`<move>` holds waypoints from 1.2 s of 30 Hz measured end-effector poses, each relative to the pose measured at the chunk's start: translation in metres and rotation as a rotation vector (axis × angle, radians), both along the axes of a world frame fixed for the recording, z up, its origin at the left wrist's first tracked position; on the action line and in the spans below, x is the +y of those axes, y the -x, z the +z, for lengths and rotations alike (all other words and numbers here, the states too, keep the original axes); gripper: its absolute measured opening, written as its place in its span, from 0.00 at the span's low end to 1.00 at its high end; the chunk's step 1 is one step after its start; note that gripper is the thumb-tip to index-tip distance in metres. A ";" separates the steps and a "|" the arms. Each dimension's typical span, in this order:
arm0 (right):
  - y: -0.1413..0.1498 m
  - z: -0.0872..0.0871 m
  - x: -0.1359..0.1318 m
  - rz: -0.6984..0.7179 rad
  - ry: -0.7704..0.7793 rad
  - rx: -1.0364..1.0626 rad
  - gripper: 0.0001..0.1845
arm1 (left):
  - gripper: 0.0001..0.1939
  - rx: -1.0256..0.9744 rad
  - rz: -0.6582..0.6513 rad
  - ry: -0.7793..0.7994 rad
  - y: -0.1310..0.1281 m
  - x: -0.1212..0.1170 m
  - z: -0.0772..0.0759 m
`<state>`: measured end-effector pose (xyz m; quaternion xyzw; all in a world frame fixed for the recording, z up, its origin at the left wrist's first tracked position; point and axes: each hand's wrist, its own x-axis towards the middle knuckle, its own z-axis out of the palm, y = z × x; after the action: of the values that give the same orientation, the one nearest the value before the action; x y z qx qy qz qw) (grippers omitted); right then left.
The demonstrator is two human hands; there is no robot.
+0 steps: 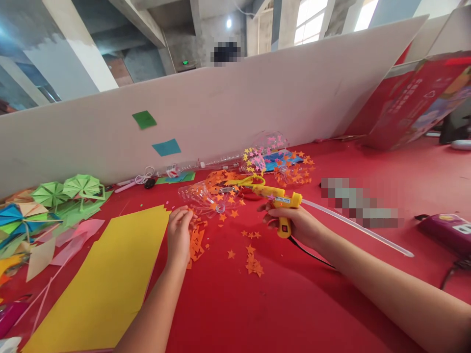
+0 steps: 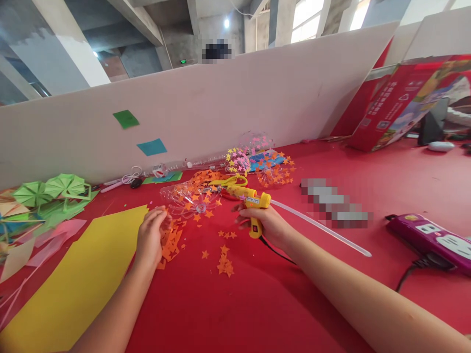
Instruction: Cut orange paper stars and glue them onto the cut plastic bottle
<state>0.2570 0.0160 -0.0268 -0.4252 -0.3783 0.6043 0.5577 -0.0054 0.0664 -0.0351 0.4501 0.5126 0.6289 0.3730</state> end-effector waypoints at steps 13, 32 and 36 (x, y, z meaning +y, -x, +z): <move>0.013 -0.004 -0.008 0.303 -0.060 -0.067 0.06 | 0.13 0.240 -0.406 -0.046 -0.016 -0.022 -0.006; 0.010 0.000 -0.003 0.215 -0.066 -0.140 0.06 | 0.08 -0.658 -0.383 0.232 -0.027 -0.029 0.012; 0.022 0.001 -0.005 0.244 -0.066 -0.181 0.05 | 0.08 -0.742 -0.336 0.299 -0.025 -0.026 0.010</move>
<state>0.2352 0.0110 -0.0254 -0.4102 -0.4953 0.6140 0.4576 0.0195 0.0404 -0.0248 0.2116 0.3487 0.5977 0.6902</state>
